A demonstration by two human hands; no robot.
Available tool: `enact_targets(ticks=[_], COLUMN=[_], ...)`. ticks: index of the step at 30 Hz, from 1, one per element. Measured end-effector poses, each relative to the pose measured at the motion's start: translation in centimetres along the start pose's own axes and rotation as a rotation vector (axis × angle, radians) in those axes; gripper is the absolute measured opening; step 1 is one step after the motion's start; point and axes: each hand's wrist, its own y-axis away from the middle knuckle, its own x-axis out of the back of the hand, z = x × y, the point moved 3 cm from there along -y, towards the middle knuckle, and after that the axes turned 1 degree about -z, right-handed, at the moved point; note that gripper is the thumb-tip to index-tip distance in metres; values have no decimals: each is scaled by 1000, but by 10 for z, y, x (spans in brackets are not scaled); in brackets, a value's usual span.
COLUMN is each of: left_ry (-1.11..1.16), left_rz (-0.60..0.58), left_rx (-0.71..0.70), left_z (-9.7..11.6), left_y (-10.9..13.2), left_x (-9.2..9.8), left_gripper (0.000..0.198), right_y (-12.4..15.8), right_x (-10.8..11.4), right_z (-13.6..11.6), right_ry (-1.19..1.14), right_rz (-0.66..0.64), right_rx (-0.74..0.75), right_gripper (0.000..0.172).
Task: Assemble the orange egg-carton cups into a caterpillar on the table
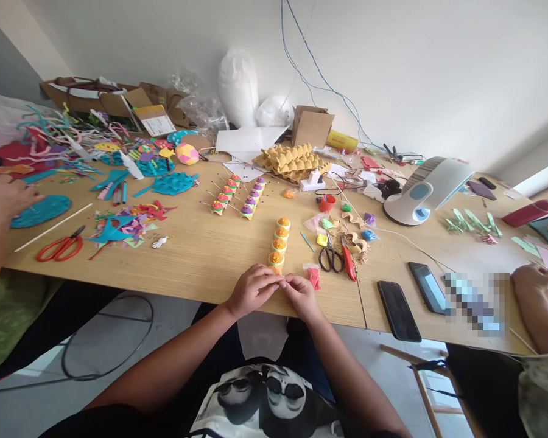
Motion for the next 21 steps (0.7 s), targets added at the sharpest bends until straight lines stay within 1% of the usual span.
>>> enact_targets(ticks=[3,6,8,13,17,19,21], left_ry=[-6,-10,-9,44,110,111,88], left_rz=[20,68,80,85,88,89,99], left_rx=[-14,-10,0,52,101,111,103], left_z=[1,1,1,3,3,2,1], left_y=[0,1,2,1,1,1,1], left_x=[0,1,2,5,8,8,7], left_gripper=[26,20,15,7,8,10,10], right_y=[0,0,0,1,1,0,0], right_x=[0,0,1,5,6,6,6], right_z=[0,0,0,4,7,9,9], right_ry=[-9,2,24,13,-64,-36,67], right_rz=[-7,-5,-2,61,101,99,90], right_rx=[3,12,9,-38,-41,-30,-11], right_gripper=[24,24,25,33,41,46,46])
